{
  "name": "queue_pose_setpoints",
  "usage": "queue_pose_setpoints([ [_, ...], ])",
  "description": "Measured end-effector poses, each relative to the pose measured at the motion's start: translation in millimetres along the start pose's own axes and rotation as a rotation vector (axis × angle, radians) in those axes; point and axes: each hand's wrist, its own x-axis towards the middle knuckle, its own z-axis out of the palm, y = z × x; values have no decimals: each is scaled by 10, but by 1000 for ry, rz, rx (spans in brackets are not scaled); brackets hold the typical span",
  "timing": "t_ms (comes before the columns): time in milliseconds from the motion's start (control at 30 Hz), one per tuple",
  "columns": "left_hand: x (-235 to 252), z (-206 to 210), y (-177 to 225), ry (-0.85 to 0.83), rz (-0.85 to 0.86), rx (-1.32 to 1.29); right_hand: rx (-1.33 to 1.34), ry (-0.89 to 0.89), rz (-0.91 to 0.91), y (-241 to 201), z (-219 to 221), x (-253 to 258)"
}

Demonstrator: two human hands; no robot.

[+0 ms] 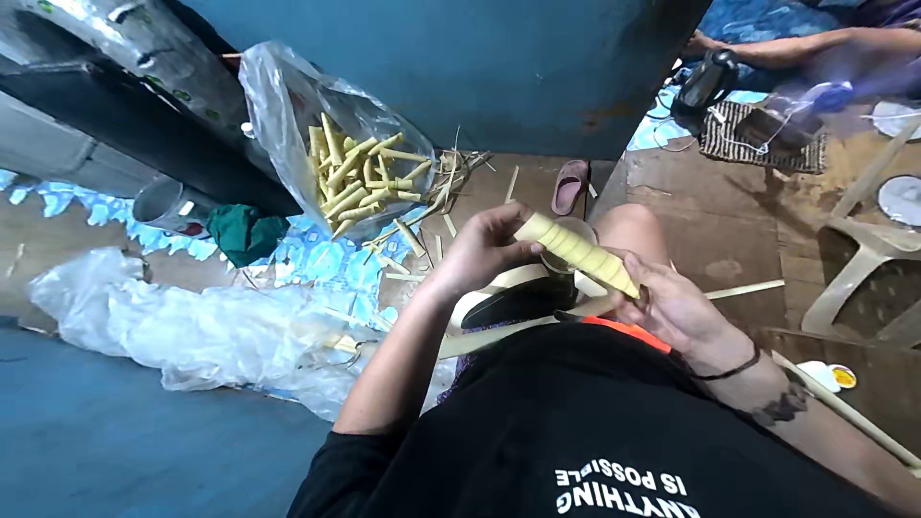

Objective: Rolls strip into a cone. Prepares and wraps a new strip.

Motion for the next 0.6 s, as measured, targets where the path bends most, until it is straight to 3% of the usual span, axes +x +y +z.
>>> queue_pose_setpoints([
  [33, 3, 4, 2, -11, 0, -18, 16, 9, 9, 6, -4, -7],
  [133, 18, 9, 18, 13, -23, -35, -583, 76, -427, 162, -87, -2],
  [167, 25, 3, 23, 23, -29, -18, -655, 84, -489, 194, -109, 8],
  [200, 34, -8, 27, 20, -30, 1, -572, 80, -433, 194, -110, 4],
  [300, 46, -44, 33, -43, 6, 27, 19, 63, -32, 89, -40, -31],
  [333, 51, -46, 32, -56, 15, 15, 16, 66, -40, 89, -40, -42],
  [467, 73, -61, 42, -34, -3, -5, -660, 135, -551, 278, -133, -21],
  [500, 78, -69, 49, -35, -6, 8, -605, 128, -515, 281, -133, -29],
  [600, 79, -101, 51, -78, 23, 21, 45, 107, -39, 154, -67, -50],
])
